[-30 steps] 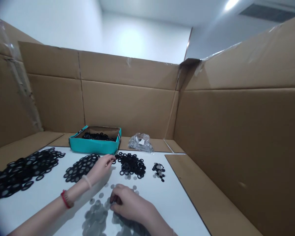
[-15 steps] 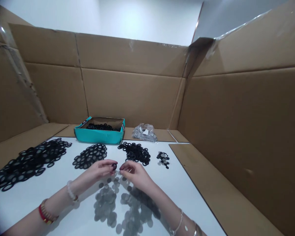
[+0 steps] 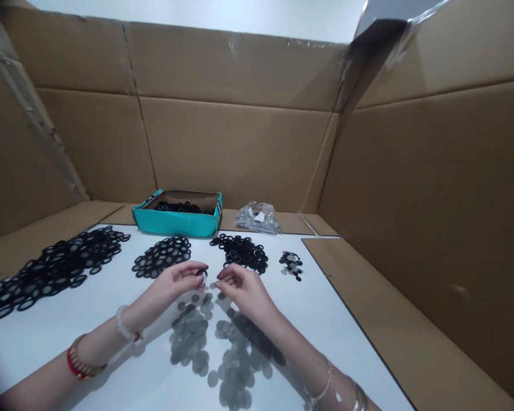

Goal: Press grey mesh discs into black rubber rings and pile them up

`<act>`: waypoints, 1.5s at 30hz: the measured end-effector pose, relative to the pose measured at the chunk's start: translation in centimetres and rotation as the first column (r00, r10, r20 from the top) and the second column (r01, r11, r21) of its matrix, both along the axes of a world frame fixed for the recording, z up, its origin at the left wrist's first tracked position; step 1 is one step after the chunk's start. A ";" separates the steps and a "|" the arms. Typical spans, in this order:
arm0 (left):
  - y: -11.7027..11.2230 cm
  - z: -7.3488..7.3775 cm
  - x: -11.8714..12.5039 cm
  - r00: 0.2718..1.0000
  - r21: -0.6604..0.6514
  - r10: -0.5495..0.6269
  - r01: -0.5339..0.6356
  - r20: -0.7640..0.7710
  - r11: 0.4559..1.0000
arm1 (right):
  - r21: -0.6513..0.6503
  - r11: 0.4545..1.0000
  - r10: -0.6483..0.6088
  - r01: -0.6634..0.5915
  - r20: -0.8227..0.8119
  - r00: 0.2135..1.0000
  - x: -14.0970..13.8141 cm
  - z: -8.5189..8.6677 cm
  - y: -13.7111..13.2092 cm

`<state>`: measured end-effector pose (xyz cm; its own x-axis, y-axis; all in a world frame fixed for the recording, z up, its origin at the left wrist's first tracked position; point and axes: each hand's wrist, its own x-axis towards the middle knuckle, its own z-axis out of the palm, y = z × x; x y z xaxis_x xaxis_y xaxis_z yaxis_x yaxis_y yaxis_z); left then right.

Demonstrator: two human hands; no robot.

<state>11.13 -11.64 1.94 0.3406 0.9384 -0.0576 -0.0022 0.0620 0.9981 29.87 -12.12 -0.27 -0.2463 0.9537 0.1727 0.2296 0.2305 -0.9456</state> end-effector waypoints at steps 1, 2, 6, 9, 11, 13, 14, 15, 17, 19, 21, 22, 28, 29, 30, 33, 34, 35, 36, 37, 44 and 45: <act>0.0 0.1 -0.1 1.000 0.012 0.003 -0.003 0.001 1.000 | 0.030 0.999 0.036 -0.039 0.110 0.993 0.2 0.0 -0.1; 0.0 0.1 -0.1 1.000 0.026 0.002 -0.002 0.000 1.000 | 0.034 0.995 0.085 -0.094 0.209 0.974 0.4 0.1 -0.3; -0.3 0.4 0.0 0.999 0.032 -0.017 0.018 -0.044 0.999 | 0.102 0.988 0.087 -0.116 0.250 0.964 -0.1 0.4 -0.9; -0.6 0.5 0.3 0.996 0.022 -0.040 0.042 -0.078 0.999 | 0.120 0.991 0.053 -0.063 0.079 0.995 -0.8 0.4 -0.9; -0.7 0.4 0.5 0.996 0.009 -0.069 0.070 -0.063 0.998 | 0.086 0.995 0.053 -0.053 0.008 0.999 -1.1 0.2 -0.8; -0.9 0.2 0.7 0.995 -0.008 -0.091 0.091 -0.029 0.996 | 0.055 0.998 0.023 -0.021 -0.022 1.000 -1.1 -0.1 -0.6; -0.9 0.0 0.7 0.995 -0.011 -0.094 0.094 -0.013 0.996 | 0.040 0.999 0.005 -0.003 -0.028 1.000 -1.1 -0.3 -0.5; -0.9 -0.1 0.8 0.996 -0.012 -0.090 0.090 0.001 0.996 | 0.024 1.000 -0.005 0.005 -0.031 1.000 -1.0 -0.3 -0.5; -1.0 -0.2 0.9 0.997 -0.016 -0.075 0.076 0.020 0.997 | -0.007 1.000 0.009 -0.009 -0.030 1.000 -1.0 -0.3 -0.5; -1.0 -0.2 0.9 0.997 -0.028 -0.062 0.063 0.036 0.998 | -0.021 0.999 0.039 -0.040 -0.024 0.999 -1.0 -0.1 -0.7; -1.1 -0.1 0.8 0.998 -0.036 -0.044 0.046 0.034 0.998 | 0.004 0.998 0.060 -0.060 -0.015 0.998 -1.0 0.1 -0.8; -1.1 0.0 0.7 0.999 -0.036 -0.036 0.037 0.026 0.999 | 0.027 0.997 0.066 -0.065 -0.012 0.998 -1.0 0.1 -0.9; -0.8 0.2 0.4 0.999 0.025 0.002 -0.001 -0.052 1.000 | 0.087 0.991 0.098 -0.100 0.020 0.995 -1.0 0.2 -1.0; -0.7 0.2 0.3 0.998 0.034 0.006 -0.004 -0.058 0.999 | 0.078 0.991 0.105 -0.107 0.030 0.994 -1.0 0.2 -1.0; -0.6 0.1 0.3 0.998 0.039 0.005 -0.003 -0.061 0.999 | 0.072 0.992 0.106 -0.108 0.039 0.994 -1.1 0.2 -1.0; -0.6 0.0 0.3 0.998 0.063 -0.018 0.022 -0.061 0.998 | 0.090 0.991 0.096 -0.100 0.053 0.994 -1.2 0.3 -1.2; -0.6 0.0 0.3 0.998 0.076 -0.032 0.036 -0.059 0.996 | 0.106 0.990 0.091 -0.097 0.056 0.994 -1.2 0.4 -1.2; -0.6 0.0 0.3 0.997 0.085 -0.049 0.054 -0.060 0.995 | 0.124 0.988 0.090 -0.097 0.059 0.994 -1.2 0.4 -1.3; -0.6 0.1 0.3 0.996 0.088 -0.067 0.072 -0.064 0.993 | 0.141 0.985 0.092 -0.100 0.063 0.994 -1.2 0.4 -1.3; -0.7 0.2 0.3 0.994 0.083 -0.085 0.091 -0.068 0.992 | 0.155 0.982 0.097 -0.106 0.068 0.993 -1.2 0.4 -1.3; -0.7 1.1 0.0 0.995 -0.015 -0.098 0.098 -0.011 0.995 | 0.239 0.969 0.052 -0.064 0.056 0.997 -1.2 0.6 -1.6; -0.7 1.2 0.0 0.994 -0.023 -0.107 0.107 -0.005 0.994 | 0.251 0.966 0.049 -0.062 0.057 0.997 -1.2 0.7 -1.7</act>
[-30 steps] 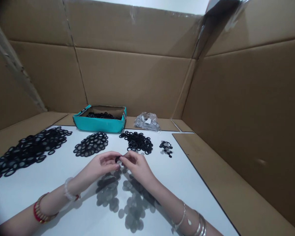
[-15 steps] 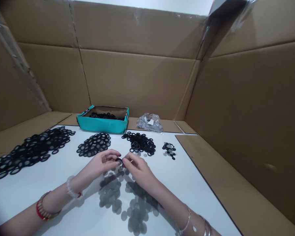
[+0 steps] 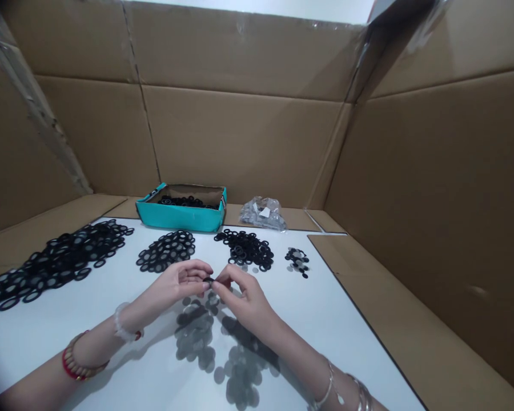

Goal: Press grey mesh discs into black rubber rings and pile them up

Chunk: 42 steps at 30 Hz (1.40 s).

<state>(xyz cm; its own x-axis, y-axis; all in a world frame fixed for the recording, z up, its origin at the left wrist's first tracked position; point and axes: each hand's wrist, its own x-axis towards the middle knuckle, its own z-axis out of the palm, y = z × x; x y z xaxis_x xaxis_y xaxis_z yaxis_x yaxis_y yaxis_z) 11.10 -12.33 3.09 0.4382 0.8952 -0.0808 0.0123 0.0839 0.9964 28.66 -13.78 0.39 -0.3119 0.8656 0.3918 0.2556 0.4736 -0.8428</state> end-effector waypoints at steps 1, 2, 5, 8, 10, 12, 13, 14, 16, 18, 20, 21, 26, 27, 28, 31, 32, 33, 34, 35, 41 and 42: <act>0.0 0.0 0.0 1.000 -0.005 -0.009 0.009 0.004 1.000 | 0.010 1.000 0.001 -0.001 0.002 1.000 0.0 0.0 -0.1; -0.1 0.0 0.0 1.000 -0.007 -0.015 0.015 0.009 1.000 | 0.017 1.000 0.002 -0.002 0.002 1.000 0.1 0.1 -0.1; -0.2 0.0 -0.1 0.999 0.007 -0.001 0.001 0.033 1.000 | 0.010 1.000 -0.004 0.004 0.002 1.000 0.2 0.2 -0.1; -0.3 -0.1 -0.1 1.000 0.080 -0.006 0.006 0.008 0.997 | -0.013 1.000 -0.014 0.014 -0.005 1.000 0.2 0.1 -0.1; -0.4 -0.1 -0.1 0.999 0.168 -0.010 0.016 -0.035 0.986 | -0.017 1.000 -0.013 0.013 -0.007 1.000 0.2 0.1 0.0; -0.4 -0.2 0.0 0.998 0.245 -0.003 0.018 -0.065 0.969 | -0.006 1.000 -0.008 0.008 0.001 1.000 0.2 0.1 0.0; -0.4 -0.2 0.0 0.997 0.268 0.002 0.018 -0.075 0.963 | 0.001 1.000 -0.006 0.006 0.010 1.000 0.2 0.2 0.0; -0.4 -0.3 0.0 0.997 0.279 0.006 0.017 -0.083 0.960 | 0.008 1.000 -0.004 0.004 0.020 1.000 0.2 0.2 0.0; -0.4 -0.3 0.1 0.996 0.268 0.016 0.007 -0.082 0.963 | 0.018 1.000 -0.001 0.000 0.041 0.999 0.3 0.3 0.0; -0.4 -0.3 0.1 0.998 0.226 0.028 -0.014 -0.058 0.974 | 0.027 1.000 -0.002 0.001 0.050 0.999 0.3 0.3 0.0; -0.4 -0.2 0.1 0.999 0.163 0.046 -0.042 -0.018 0.986 | 0.035 0.999 -0.008 0.007 0.044 0.999 0.3 0.3 -0.1; -0.4 -0.2 0.1 0.998 0.130 0.059 -0.059 0.000 0.990 | 0.041 0.999 -0.013 0.012 0.038 0.999 0.3 0.3 -0.1; -0.7 -0.2 0.5 0.988 0.026 0.145 -0.147 0.058 0.989 | 0.026 1.000 -0.011 0.011 -0.005 1.000 0.1 -0.1 -0.1; -0.7 -0.3 0.5 0.987 0.016 0.147 -0.149 0.070 0.989 | 0.009 1.000 -0.001 0.001 -0.015 1.000 0.1 -0.2 -0.1; -0.7 -0.4 0.6 0.986 0.009 0.143 -0.144 0.082 0.990 | -0.007 1.000 0.011 -0.011 -0.023 1.000 0.1 -0.2 0.0; -0.5 -0.7 0.5 0.994 0.036 0.077 -0.080 0.074 0.996 | -0.041 0.998 0.047 -0.047 0.000 0.999 0.3 -0.1 0.1; -0.5 -0.8 0.5 0.998 0.070 0.047 -0.050 0.047 0.996 | -0.045 0.998 0.054 -0.053 0.025 0.998 0.3 -0.1 0.2; -0.4 -0.8 0.4 1.000 0.121 0.023 -0.024 0.008 0.992 | -0.047 0.997 0.059 -0.057 0.054 0.997 0.4 0.0 0.2; -0.4 -0.8 0.3 0.999 0.190 0.011 -0.003 -0.040 0.982 | -0.047 0.997 0.063 -0.059 0.084 0.994 0.4 0.1 0.2; -0.4 -0.8 0.2 0.996 0.269 0.013 0.012 -0.093 0.963 | -0.045 0.997 0.066 -0.062 0.115 0.991 0.5 0.1 0.3; -0.5 -1.0 0.0 0.960 0.498 0.066 0.083 -0.273 0.863 | 0.019 0.998 0.048 -0.056 0.289 0.956 0.8 0.1 0.3; -0.5 -1.1 0.0 0.958 0.490 0.056 0.094 -0.283 0.866 | 0.041 0.998 0.036 -0.052 0.314 0.949 0.8 0.1 0.2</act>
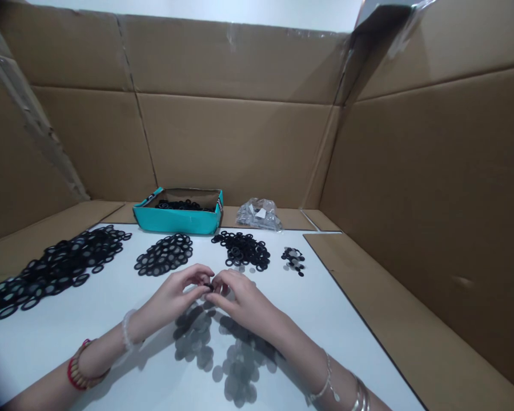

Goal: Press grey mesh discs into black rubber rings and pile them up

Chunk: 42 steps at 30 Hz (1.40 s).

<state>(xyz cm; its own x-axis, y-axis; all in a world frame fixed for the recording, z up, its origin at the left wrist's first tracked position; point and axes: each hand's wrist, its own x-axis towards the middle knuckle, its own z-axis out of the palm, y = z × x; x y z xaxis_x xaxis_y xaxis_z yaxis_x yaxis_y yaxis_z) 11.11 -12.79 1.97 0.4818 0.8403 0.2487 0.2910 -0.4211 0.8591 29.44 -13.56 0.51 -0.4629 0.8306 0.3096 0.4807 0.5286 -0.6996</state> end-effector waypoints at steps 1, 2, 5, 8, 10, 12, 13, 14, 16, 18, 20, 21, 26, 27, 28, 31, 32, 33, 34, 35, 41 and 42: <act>0.1 -0.1 0.0 1.000 -0.006 -0.005 0.005 -0.007 1.000 | 0.030 1.000 -0.002 0.001 0.025 1.000 0.0 0.0 0.0; 0.1 -0.2 0.0 1.000 -0.007 -0.009 0.009 -0.011 1.000 | 0.064 0.998 0.001 -0.004 0.047 0.999 0.0 0.1 -0.1; 0.2 -0.3 -0.1 0.999 -0.006 -0.027 0.027 -0.022 1.000 | 0.150 0.987 0.037 -0.049 0.079 0.996 0.0 0.1 -0.1; -0.1 0.0 0.0 0.999 0.015 -0.040 0.040 -0.026 0.999 | 0.167 0.983 0.078 -0.079 0.016 0.997 0.0 0.0 -0.1; -0.2 0.2 0.2 1.000 0.039 -0.021 0.021 -0.011 0.999 | 0.175 0.983 0.074 -0.063 -0.054 0.996 0.0 0.0 0.0; -0.3 0.3 0.4 0.999 0.023 0.002 -0.003 0.038 1.000 | 0.185 0.982 0.061 -0.041 -0.102 0.993 0.1 0.0 0.0; -0.2 0.3 0.5 0.997 -0.015 0.011 -0.009 0.076 1.000 | 0.183 0.982 0.060 -0.039 -0.110 0.992 0.1 0.0 0.0; -0.1 0.2 0.5 0.993 -0.076 0.019 -0.010 0.117 0.997 | 0.171 0.984 0.062 -0.043 -0.110 0.992 0.2 0.1 0.0; 0.1 0.2 0.5 0.981 -0.232 0.055 -0.010 0.186 0.973 | 0.119 0.991 0.072 -0.060 -0.094 0.993 0.2 0.2 -0.1; 0.2 0.2 0.5 0.972 -0.353 0.090 -0.008 0.216 0.935 | 0.053 0.996 0.076 -0.072 -0.078 0.994 0.2 0.3 -0.1; 0.2 0.3 0.4 0.972 -0.392 0.092 0.000 0.218 0.920 | 0.021 0.997 0.072 -0.071 -0.066 0.995 0.1 0.2 -0.1; 0.2 0.3 0.4 0.973 -0.378 0.083 0.005 0.216 0.926 | 0.021 0.998 0.067 -0.066 -0.063 0.996 0.0 0.2 0.0; 0.0 0.4 0.5 0.985 -0.192 -0.005 0.039 0.173 0.981 | -0.041 0.997 0.058 -0.060 -0.034 0.998 0.1 0.0 0.2; 0.1 0.4 0.5 0.987 -0.190 -0.026 0.056 0.159 0.980 | -0.064 0.996 0.068 -0.070 -0.026 0.997 0.1 0.0 0.2; 0.2 0.3 0.5 0.988 -0.206 -0.039 0.069 0.147 0.976 | -0.079 0.993 0.082 -0.084 -0.019 0.996 0.2 0.0 0.2; 0.6 0.0 0.3 0.992 -0.282 -0.042 0.074 0.118 0.957 | -0.065 0.990 0.126 -0.126 -0.012 0.992 0.3 -0.1 0.3; 0.7 -0.1 0.3 0.992 -0.299 -0.038 0.072 0.119 0.952 | -0.053 0.989 0.134 -0.135 -0.017 0.991 0.2 -0.2 0.3; 0.8 -0.1 0.2 0.991 -0.310 -0.033 0.072 0.128 0.948 | -0.042 0.990 0.136 -0.137 -0.029 0.990 0.2 -0.3 0.3; 0.8 -0.2 0.2 0.989 -0.316 -0.029 0.074 0.145 0.946 | -0.034 0.991 0.130 -0.132 -0.048 0.990 0.2 -0.3 0.3; 0.8 -0.2 0.2 0.986 -0.315 -0.020 0.073 0.167 0.946 | -0.025 0.993 0.117 -0.119 -0.074 0.990 0.1 -0.4 0.4; 0.4 0.1 1.1 0.967 -0.235 0.093 -0.036 0.236 0.971 | 0.017 0.999 0.050 -0.048 -0.201 0.978 -0.1 -0.4 0.3; 0.4 0.2 1.2 0.966 -0.227 0.102 -0.047 0.238 0.973 | 0.024 0.999 0.048 -0.044 -0.205 0.978 -0.1 -0.3 0.2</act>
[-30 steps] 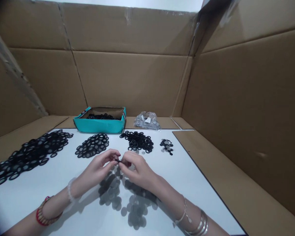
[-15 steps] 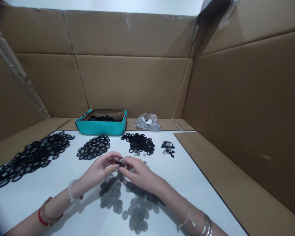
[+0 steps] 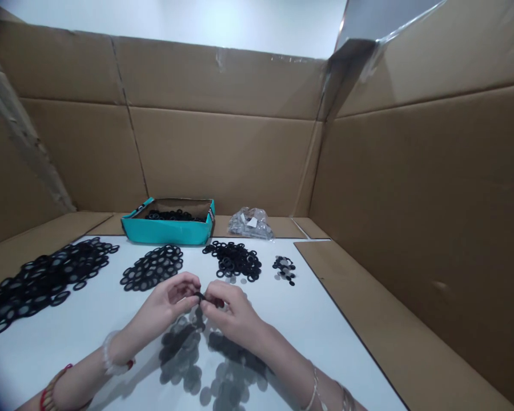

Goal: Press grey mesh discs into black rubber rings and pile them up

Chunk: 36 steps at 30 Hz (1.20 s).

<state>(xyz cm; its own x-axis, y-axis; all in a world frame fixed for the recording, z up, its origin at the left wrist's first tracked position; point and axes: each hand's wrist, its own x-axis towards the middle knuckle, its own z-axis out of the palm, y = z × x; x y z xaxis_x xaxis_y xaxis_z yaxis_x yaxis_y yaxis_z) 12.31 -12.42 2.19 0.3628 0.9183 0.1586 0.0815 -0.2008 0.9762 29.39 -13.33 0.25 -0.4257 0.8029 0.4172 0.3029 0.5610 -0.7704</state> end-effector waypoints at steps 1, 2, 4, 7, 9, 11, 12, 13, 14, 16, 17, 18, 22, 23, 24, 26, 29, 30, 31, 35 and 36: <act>0.0 0.1 0.0 1.000 -0.001 0.000 0.000 0.003 1.000 | 0.004 1.000 -0.003 0.003 0.000 1.000 0.0 0.1 0.0; 0.1 0.2 0.0 1.000 -0.011 -0.012 0.012 0.008 1.000 | 0.002 1.000 -0.005 0.005 0.005 1.000 0.0 0.2 0.0; 0.2 0.3 -0.3 0.998 -0.057 -0.058 0.059 0.018 0.997 | -0.011 1.000 0.000 0.000 0.022 1.000 0.1 0.5 0.0; 0.2 0.4 -0.6 0.994 -0.141 -0.103 0.105 0.023 0.984 | -0.025 0.999 0.023 -0.022 0.040 0.999 0.1 0.7 -0.1; 0.2 0.3 -0.7 0.995 -0.154 -0.098 0.101 0.026 0.983 | -0.026 0.999 0.032 -0.031 0.040 0.999 0.1 0.7 -0.1; 0.2 0.3 -0.6 0.996 -0.115 -0.084 0.087 0.033 0.990 | -0.038 0.999 0.037 -0.035 0.050 0.998 0.1 0.7 -0.1; 0.2 0.3 -0.6 0.996 -0.090 -0.082 0.084 0.034 0.992 | -0.049 0.998 0.036 -0.033 0.060 0.998 0.1 0.7 -0.2; 0.1 0.4 -0.6 0.996 -0.073 -0.080 0.082 0.033 0.994 | -0.063 0.998 0.033 -0.028 0.073 0.997 0.1 0.8 -0.2; 0.1 0.4 -0.5 0.997 -0.068 -0.076 0.078 0.031 0.995 | -0.079 0.997 0.029 -0.022 0.087 0.996 0.0 0.8 -0.2; 0.0 0.5 -0.6 0.998 -0.090 -0.053 0.056 0.038 0.994 | -0.112 0.994 0.023 -0.011 0.106 0.994 0.0 0.8 -0.2; 0.0 0.5 -0.6 0.998 -0.109 -0.040 0.045 0.045 0.993 | -0.123 0.992 0.025 -0.011 0.112 0.993 0.0 0.8 -0.2; -0.1 0.5 -0.7 0.998 -0.128 -0.034 0.040 0.050 0.991 | -0.130 0.991 0.030 -0.015 0.117 0.993 0.0 0.8 -0.2; 0.0 0.1 -0.9 0.996 -0.128 -0.083 0.087 0.038 0.988 | -0.107 0.994 0.030 -0.016 0.128 0.991 -0.1 0.7 -0.2; 0.1 0.0 -0.8 0.995 -0.110 -0.093 0.096 0.033 0.989 | -0.108 0.994 0.026 -0.012 0.124 0.992 -0.1 0.7 -0.2; 0.1 -0.1 -0.8 0.995 -0.093 -0.095 0.098 0.031 0.991 | -0.115 0.993 0.022 -0.008 0.114 0.993 -0.1 0.7 -0.2; 0.2 -0.2 -0.7 0.996 -0.081 -0.084 0.086 0.027 0.993 | -0.135 0.991 0.012 -0.001 0.077 0.997 -0.3 0.6 -0.3; 0.1 0.0 -0.4 0.999 -0.084 -0.047 0.048 0.015 0.995 | -0.133 0.991 -0.024 0.026 0.017 1.000 -0.5 0.4 -0.3; 0.1 0.0 -0.3 0.999 -0.082 -0.040 0.040 0.010 0.996 | -0.126 0.991 -0.033 0.033 0.005 0.999 -0.5 0.3 -0.3; 0.0 0.0 -0.3 0.999 -0.079 -0.034 0.034 0.006 0.996 | -0.122 0.992 -0.035 0.034 -0.003 0.999 -0.5 0.2 -0.3; 0.0 0.1 -0.5 0.999 -0.087 -0.042 0.040 -0.020 0.995 | -0.110 0.994 0.013 -0.012 0.007 1.000 -0.4 -0.1 -0.2; 0.0 0.2 -0.6 0.998 -0.106 -0.051 0.048 -0.028 0.993 | -0.110 0.994 0.022 -0.020 0.015 1.000 -0.3 0.0 -0.2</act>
